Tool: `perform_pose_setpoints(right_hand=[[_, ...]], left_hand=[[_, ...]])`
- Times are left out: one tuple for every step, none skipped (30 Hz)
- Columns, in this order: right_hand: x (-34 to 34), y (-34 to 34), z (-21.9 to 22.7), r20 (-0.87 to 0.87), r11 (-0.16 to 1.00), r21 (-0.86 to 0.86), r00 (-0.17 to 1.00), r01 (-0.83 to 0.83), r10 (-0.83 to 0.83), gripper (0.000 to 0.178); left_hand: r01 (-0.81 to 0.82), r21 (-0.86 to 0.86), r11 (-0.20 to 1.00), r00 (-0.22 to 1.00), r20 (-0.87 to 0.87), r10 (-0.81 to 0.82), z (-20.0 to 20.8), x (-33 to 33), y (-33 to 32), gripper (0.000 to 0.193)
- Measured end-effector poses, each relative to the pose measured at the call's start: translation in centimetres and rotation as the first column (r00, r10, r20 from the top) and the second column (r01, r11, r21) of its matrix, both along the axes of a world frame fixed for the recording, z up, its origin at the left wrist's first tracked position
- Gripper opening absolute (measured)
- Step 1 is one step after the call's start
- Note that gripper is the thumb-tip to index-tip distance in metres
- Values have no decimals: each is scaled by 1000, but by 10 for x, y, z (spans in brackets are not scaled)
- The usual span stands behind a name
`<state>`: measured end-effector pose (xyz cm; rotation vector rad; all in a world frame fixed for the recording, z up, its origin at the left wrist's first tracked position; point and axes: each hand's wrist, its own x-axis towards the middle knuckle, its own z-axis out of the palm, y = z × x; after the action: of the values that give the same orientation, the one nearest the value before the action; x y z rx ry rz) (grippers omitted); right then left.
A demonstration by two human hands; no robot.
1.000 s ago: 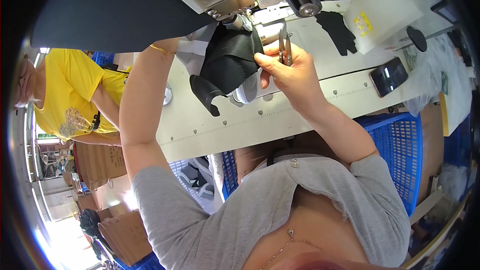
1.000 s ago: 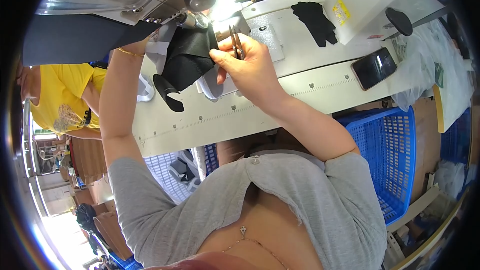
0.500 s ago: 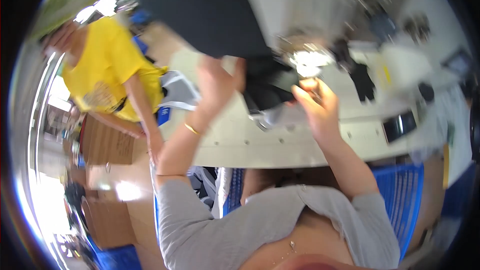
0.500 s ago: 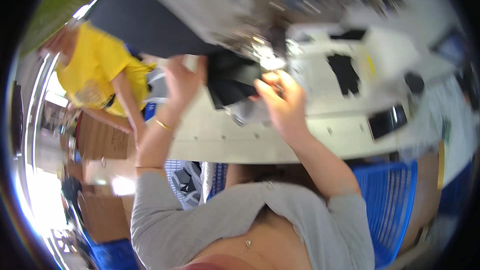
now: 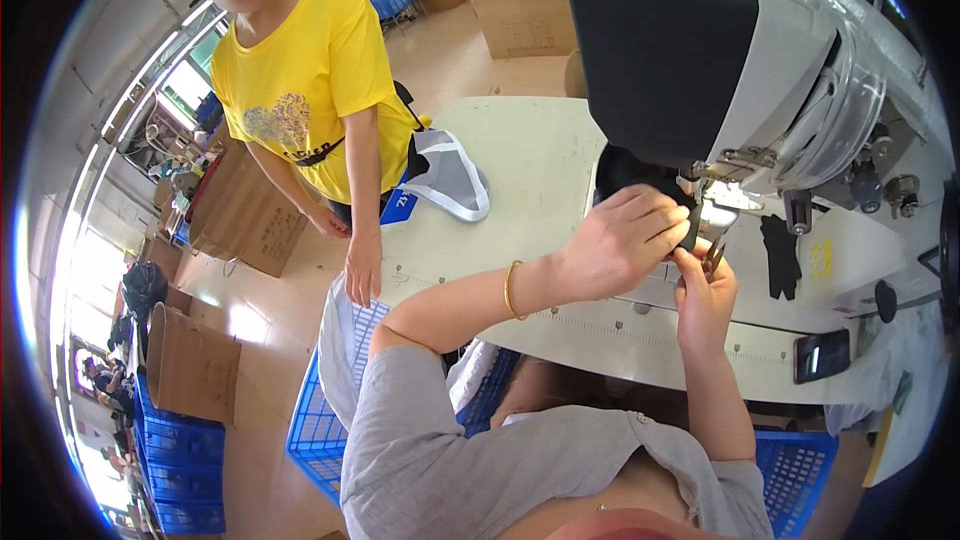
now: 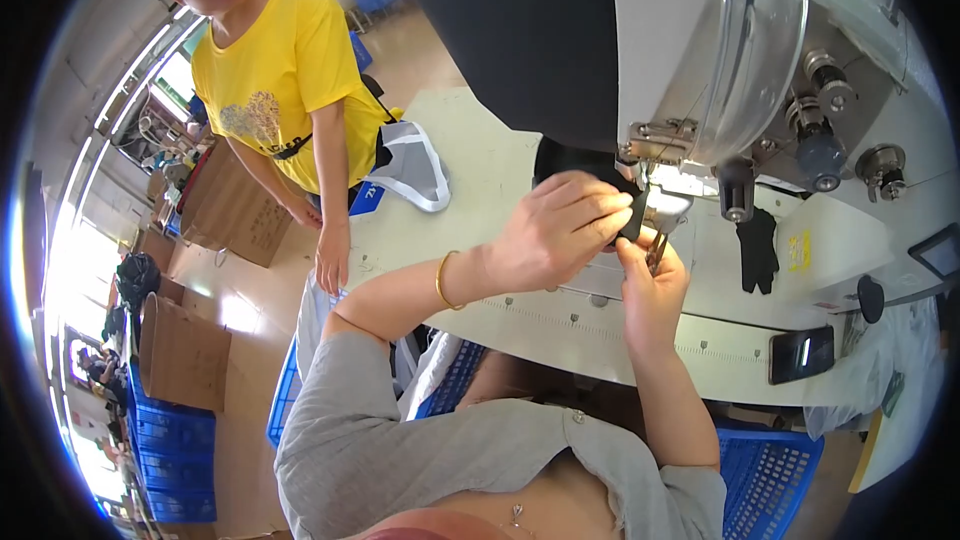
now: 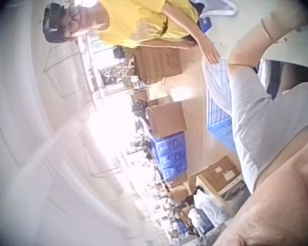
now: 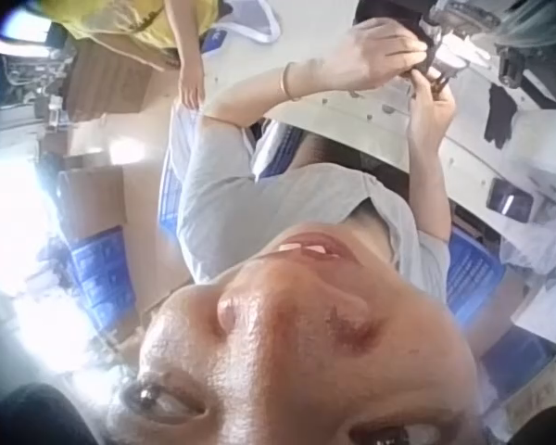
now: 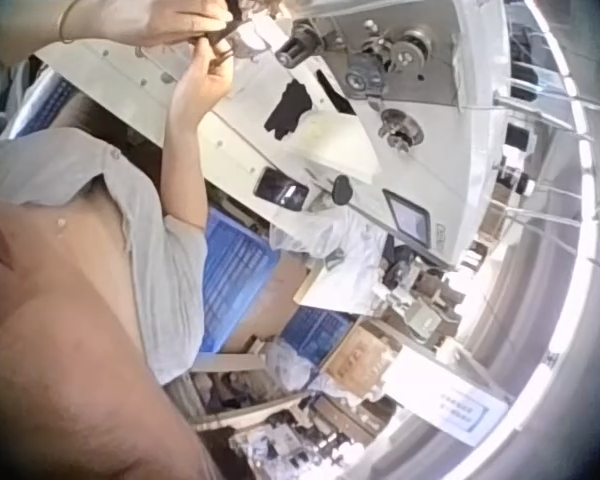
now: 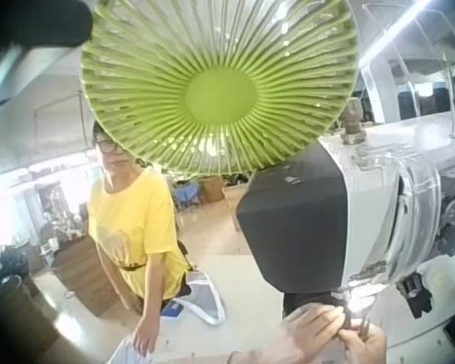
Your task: Using a sewing machine to stitch together components of a shoe upper.
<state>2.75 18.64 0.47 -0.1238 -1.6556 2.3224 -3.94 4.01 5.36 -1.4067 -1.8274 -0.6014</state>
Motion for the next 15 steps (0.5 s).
perform_pose_setpoints(right_hand=[[-1, 2, -2, 18, 1000, 0, 1000, 15, -15, 10], [-3, 3, -3, -24, 999, 33, 999, 32, -31, 8], [-3, 4, -5, -55, 996, 65, 997, 55, -51, 7], [-1, 5, -4, -51, 991, 116, 996, 72, -66, 6], [-5, 0, -5, -41, 991, 102, 995, 91, -87, 7], [-2, 2, 0, -37, 979, 192, 997, 74, -68, 8], [-4, 0, -5, -98, 968, 231, 992, 96, -75, 9], [-2, -3, -2, -89, 976, 206, 995, 72, -55, 10], [-1, -1, 1, -51, 972, 210, 994, 107, -98, 10], [0, 1, 4, -85, 965, 240, 992, 107, -89, 10], [2, 2, 3, -118, 957, 270, 990, 103, -74, 11], [1, 1, 2, -104, 956, 268, 990, 121, -96, 11], [0, 1, 1, -121, 970, 216, 989, 115, -91, 11], [0, 1, 0, -140, 981, 163, 986, 108, -85, 12], [1, 3, 0, -134, 980, 160, 986, 116, -95, 12]], left_hand=[[15, 0, 1000, 1000, 18, -15, 3, -2, 3, 35], [-10, -67, 998, 999, -36, 8, 5, -3, 4, 36], [-30, -134, 991, 997, -81, 19, 5, -4, 6, 36], [-26, -114, 993, 993, -119, 12, 5, -3, 7, 39], [-20, -148, 989, 992, -129, 1, 6, -4, 4, 42], [-23, -169, 985, 991, -133, 0, 6, -5, 3, 44], [-38, -184, 982, 992, -123, 15, 7, -4, 1, 44], [-59, -187, 981, 989, -146, 31, 6, -4, -1, 43], [-52, -172, 984, 987, -158, 25, 5, -5, 1, 42], [-40, -152, 988, 987, -160, 15, 3, -7, 3, 41], [-31, -132, 991, 986, -164, 9, -1, -8, 6, 39], [-8, -136, 991, 989, -151, -13, -4, -10, 8, 39], [-10, -114, 993, 985, -175, -10, -8, -12, 9, 37], [-14, -93, 996, 980, -200, -5, -10, -13, 11, 34], [-4, -97, 995, 981, -194, -15, -11, -13, 12, 34]])
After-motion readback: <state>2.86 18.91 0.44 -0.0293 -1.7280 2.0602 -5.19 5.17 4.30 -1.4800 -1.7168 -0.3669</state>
